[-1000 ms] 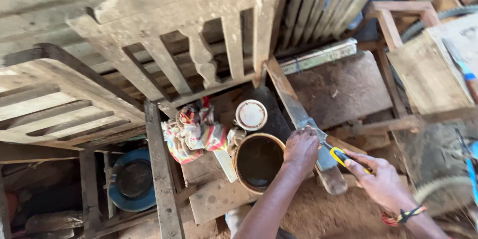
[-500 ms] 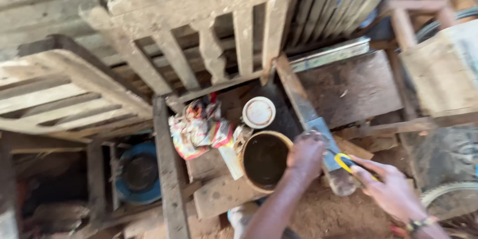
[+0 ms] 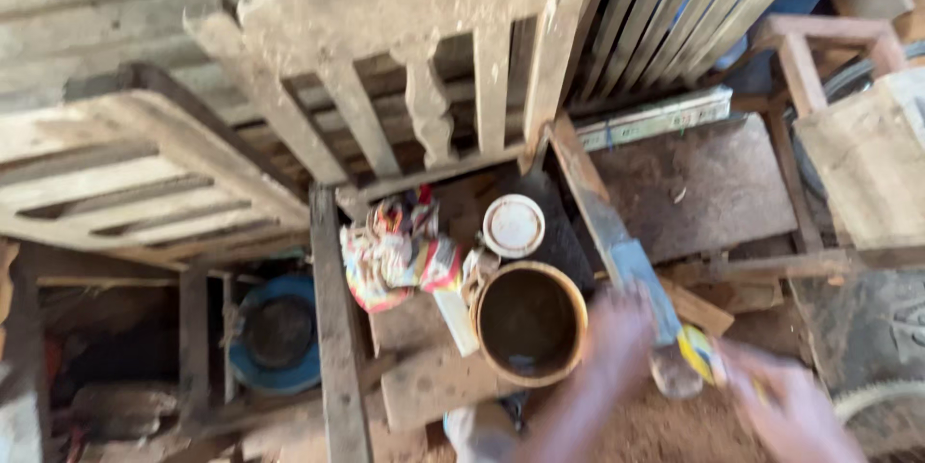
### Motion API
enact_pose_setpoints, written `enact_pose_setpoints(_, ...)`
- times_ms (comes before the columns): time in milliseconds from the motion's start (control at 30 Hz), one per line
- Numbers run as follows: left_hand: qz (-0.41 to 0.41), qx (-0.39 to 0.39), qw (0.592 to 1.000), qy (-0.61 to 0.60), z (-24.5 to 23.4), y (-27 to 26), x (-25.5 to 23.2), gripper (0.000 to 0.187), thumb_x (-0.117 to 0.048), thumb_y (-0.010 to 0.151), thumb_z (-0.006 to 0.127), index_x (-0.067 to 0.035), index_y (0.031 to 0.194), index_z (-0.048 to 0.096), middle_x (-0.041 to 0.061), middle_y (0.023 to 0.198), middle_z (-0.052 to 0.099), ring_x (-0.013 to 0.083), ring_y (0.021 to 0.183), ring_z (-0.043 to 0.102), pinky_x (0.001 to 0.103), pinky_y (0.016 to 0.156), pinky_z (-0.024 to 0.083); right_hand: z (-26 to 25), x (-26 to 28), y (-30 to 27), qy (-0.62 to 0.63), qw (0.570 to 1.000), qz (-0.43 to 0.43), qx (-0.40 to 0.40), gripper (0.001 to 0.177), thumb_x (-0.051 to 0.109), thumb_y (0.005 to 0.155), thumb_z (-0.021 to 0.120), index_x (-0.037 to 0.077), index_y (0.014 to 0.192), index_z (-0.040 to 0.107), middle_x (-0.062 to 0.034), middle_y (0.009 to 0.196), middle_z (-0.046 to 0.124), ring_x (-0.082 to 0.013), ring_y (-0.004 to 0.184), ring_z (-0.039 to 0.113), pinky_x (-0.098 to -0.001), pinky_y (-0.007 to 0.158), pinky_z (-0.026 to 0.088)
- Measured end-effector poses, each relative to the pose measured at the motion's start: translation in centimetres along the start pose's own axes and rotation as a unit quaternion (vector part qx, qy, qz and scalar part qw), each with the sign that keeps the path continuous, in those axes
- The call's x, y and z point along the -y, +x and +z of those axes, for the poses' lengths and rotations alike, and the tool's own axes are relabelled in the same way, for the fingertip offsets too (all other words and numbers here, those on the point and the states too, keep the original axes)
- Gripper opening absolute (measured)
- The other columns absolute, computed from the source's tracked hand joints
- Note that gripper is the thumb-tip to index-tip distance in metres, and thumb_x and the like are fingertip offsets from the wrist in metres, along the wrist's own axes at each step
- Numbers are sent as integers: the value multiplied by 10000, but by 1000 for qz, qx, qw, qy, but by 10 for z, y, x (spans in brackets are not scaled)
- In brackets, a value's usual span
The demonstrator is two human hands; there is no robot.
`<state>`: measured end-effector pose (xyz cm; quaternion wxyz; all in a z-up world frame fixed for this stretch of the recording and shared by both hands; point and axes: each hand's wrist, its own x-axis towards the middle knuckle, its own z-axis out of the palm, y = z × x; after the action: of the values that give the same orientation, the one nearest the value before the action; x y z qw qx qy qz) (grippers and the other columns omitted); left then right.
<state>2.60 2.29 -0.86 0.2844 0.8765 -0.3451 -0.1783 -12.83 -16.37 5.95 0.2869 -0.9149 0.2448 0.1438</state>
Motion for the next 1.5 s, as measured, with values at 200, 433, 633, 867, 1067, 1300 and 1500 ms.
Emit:
enact_pose_setpoints(200, 36, 11, 999, 21, -32, 28, 11, 308, -111, 914, 648, 10, 1196, 668, 185, 1239, 687, 326, 1218, 649, 421, 1063, 513, -17, 56, 29, -36, 983, 166, 64, 494, 314, 1043, 644, 172, 1514, 679, -276, 931, 754, -248, 755, 652, -409, 723, 592)
enact_pose_setpoints(433, 74, -2, 996, 46, 8, -56, -51, 585, -174, 853, 687, 100, 1353, 555, 261, 1384, 565, 332, 1333, 532, 434, 1150, 396, 9, -74, -36, 36, 995, -14, 94, 578, 267, 867, 708, 150, 1425, 617, -51, 1387, 724, -188, 1291, 639, -347, 1096, 418)
enact_pose_setpoints(633, 12, 37, 997, 60, -9, 19, 2, 447, -134, 894, 663, 35, 1306, 621, 197, 1309, 663, 318, 1172, 661, 425, 992, 530, -15, 22, 31, 67, 990, 110, 63, 510, 324, 999, 660, 159, 1477, 727, -130, 805, 645, -207, 658, 538, -408, 616, 526)
enact_pose_setpoints(867, 6, 59, 996, 61, -1, 3, -19, 507, -226, 918, 672, 83, 1305, 565, 201, 1181, 664, 297, 1091, 659, 394, 861, 572, -14, 38, -2, 71, 990, 119, 29, 490, 391, 968, 678, 217, 1426, 677, -120, 713, 690, -171, 626, 613, -344, 611, 529)
enact_pose_setpoints(1067, 75, 27, 995, 61, 27, -35, -51, 729, -221, 830, 722, 175, 1390, 478, 308, 1360, 545, 364, 1238, 598, 419, 1064, 520, -3, -14, -16, 48, 996, 80, 13, 516, 388, 964, 664, 215, 1449, 689, -135, 800, 729, -202, 658, 619, -369, 643, 555)
enact_pose_setpoints(1300, 43, -48, 997, 39, -1, 58, 8, 229, -156, 900, 675, -22, 1079, 723, 144, 1095, 736, 281, 1037, 727, 410, 912, 581, -38, 64, 46, -18, 983, 179, 36, 536, 405, 982, 644, 231, 1485, 696, -179, 749, 692, -193, 619, 587, -385, 616, 514)
enact_pose_setpoints(1500, -32, 71, 997, -20, 9, -4, -38, 572, -196, 923, 682, 112, 1384, 543, 259, 1294, 615, 371, 1196, 597, 452, 951, 528, -14, -7, -21, 35, 994, -101, -37, 484, 336, 908, 671, 95, 1328, 675, -125, 1212, 790, -209, 1146, 703, -355, 972, 474)
